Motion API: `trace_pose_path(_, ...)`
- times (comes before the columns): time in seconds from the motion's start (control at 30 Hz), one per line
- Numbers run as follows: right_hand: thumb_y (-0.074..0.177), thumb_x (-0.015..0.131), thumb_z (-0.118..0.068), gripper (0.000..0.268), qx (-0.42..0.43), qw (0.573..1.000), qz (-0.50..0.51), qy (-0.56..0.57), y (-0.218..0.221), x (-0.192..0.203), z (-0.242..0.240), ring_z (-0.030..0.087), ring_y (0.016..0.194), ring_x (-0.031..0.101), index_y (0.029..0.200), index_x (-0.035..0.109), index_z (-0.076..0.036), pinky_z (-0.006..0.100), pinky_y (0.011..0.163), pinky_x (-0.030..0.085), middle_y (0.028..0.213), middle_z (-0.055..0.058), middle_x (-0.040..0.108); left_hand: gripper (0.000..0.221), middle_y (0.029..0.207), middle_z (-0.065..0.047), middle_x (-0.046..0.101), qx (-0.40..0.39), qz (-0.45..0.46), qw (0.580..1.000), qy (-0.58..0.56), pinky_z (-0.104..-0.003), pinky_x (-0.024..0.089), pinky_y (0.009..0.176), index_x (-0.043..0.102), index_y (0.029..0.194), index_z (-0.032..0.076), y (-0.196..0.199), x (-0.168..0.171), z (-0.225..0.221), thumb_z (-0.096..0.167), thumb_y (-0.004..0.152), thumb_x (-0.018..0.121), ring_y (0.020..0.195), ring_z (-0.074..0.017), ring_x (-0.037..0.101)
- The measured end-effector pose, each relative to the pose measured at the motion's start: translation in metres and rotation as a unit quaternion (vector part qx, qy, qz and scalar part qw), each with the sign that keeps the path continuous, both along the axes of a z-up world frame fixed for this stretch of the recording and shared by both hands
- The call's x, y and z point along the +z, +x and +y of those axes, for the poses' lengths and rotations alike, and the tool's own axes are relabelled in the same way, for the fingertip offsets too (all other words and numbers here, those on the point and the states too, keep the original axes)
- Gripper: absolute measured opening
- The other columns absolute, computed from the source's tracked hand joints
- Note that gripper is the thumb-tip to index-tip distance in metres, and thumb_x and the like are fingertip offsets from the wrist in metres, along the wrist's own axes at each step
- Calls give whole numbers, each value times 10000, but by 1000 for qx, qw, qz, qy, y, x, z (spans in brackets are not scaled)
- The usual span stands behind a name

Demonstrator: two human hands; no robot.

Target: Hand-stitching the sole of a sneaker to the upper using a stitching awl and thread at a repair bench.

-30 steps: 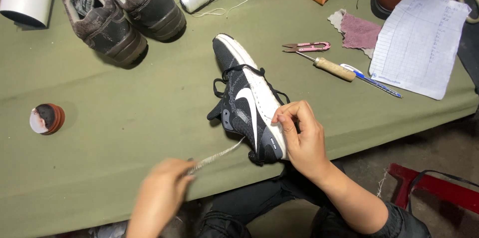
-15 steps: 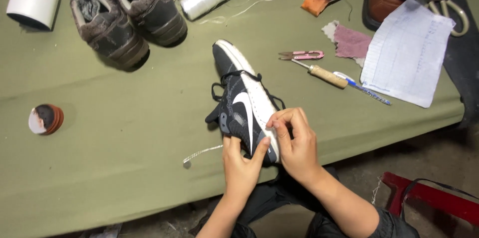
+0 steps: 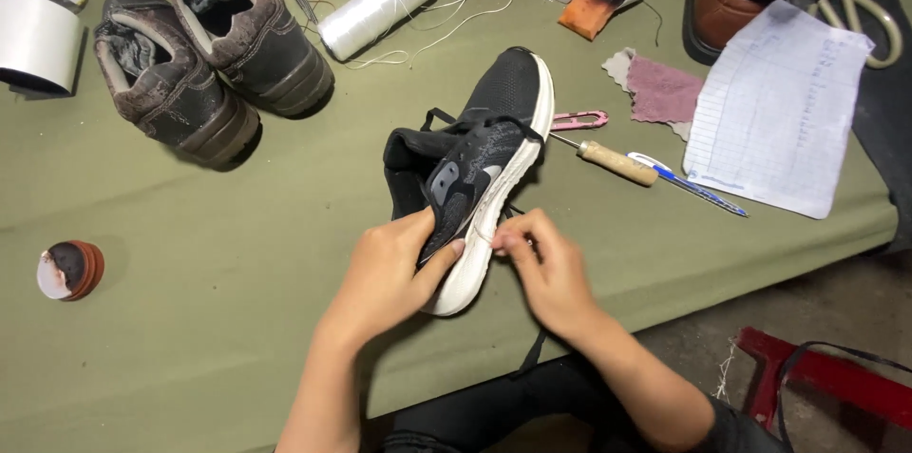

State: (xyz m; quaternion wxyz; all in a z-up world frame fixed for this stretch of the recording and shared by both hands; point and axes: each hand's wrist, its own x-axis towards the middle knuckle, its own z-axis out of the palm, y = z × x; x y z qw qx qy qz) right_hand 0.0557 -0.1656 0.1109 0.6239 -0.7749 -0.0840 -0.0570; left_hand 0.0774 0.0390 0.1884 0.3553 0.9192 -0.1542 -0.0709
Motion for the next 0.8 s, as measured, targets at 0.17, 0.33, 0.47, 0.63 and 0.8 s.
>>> trace_pose_path(0.17,1072,584,-115,147,-90,986,-59,-125,28,3,-52,311,932,684,939,619,-65,403,894,510,954,109,715,140,671,-152,672,20,15,999,-30,-407,526,595,666,863,45,6,-15,17,176,898,700,688,-372,697)
trace_pose_path(0.33,1001,770,-109,184,-164,933,-119,-297,55,-9,-82,355,1101,555,1124,643,-59,469,1019,437,1123,102,598,176,636,-155,623,37,3,998,-41,-381,497,568,622,803,44,8,-25,23,162,871,735,633,-316,658)
trace_pose_path(0.47,974,766,-185,320,-168,887,-67,-426,66,-38,-93,287,1159,497,1271,659,-131,429,958,364,1142,49,563,237,575,-115,553,44,-23,997,-58,-320,452,523,591,714,66,11,-33,26,154,850,764,570,-235,583)
trace_pose_path(0.63,1078,651,-144,177,-174,866,-114,-455,55,-24,-85,285,1074,519,1247,657,-91,388,880,388,1090,68,538,246,565,-85,540,54,-29,995,-77,-306,439,516,605,687,69,14,-28,22,160,834,781,561,-206,558)
trace_pose_path(0.8,1107,543,-107,208,-106,945,-61,-304,22,27,-76,440,1089,605,1280,607,-9,507,911,485,1135,178,576,359,539,-103,488,51,-25,997,-56,-325,409,493,547,601,53,14,-31,25,198,839,774,527,-237,516)
